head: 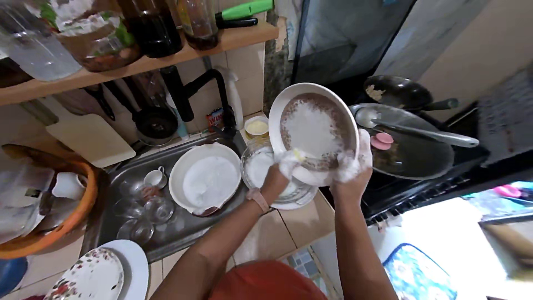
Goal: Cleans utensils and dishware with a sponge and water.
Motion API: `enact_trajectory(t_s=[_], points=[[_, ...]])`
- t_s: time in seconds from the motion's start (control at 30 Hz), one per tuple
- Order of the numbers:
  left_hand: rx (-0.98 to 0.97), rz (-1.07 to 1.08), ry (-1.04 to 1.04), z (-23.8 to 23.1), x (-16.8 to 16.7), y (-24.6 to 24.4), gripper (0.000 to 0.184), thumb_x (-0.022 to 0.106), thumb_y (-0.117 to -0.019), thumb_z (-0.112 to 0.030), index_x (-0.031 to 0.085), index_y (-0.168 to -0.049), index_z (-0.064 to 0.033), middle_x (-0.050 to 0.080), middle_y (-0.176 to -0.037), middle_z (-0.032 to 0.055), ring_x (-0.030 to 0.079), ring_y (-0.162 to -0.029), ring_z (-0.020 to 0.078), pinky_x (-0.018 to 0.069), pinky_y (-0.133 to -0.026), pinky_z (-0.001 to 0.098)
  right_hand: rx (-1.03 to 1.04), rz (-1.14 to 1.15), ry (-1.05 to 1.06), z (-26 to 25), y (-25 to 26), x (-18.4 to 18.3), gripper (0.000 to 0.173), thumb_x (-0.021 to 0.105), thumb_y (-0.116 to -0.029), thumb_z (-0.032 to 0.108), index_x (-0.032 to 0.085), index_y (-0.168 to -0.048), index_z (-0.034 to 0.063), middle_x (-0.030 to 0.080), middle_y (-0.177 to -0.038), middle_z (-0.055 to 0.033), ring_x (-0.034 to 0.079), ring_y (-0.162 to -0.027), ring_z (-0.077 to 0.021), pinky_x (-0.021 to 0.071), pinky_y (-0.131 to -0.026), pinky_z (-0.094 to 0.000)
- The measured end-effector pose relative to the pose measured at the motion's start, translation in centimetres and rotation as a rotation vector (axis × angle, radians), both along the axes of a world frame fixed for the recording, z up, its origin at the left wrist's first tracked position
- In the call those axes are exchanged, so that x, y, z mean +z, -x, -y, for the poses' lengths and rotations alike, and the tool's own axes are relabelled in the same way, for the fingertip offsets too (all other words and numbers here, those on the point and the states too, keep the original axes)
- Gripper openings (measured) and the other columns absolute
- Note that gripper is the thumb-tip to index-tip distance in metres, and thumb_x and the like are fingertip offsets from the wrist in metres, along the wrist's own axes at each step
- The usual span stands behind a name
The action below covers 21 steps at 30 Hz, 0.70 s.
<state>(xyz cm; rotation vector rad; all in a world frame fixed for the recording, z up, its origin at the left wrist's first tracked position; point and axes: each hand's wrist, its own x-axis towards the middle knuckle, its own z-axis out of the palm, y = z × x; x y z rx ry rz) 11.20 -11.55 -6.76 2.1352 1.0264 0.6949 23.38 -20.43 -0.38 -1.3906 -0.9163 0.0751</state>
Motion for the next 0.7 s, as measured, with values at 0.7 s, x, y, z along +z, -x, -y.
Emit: enact_trajectory(t_s=[0.7], points=[[0.088,0.178,-0.111,-3.7,1.5,0.1,0.036,0.059,-0.1008,-0.005,0.058,-0.133,0.0115,0.063,-0.130,0.0299,0.062,-0.123,0.0397,0.0458,-0.109,0.0506,0.080,-0.028,0.055,0.4,0.9,-1.4,0.050,0.047,-0.0983,0.018,0.053,-0.140,-0.0071,0.064,-0.129,-0.0177,0.062,-0.109,-0.0072,0.0517,-0.094,-0.0266]])
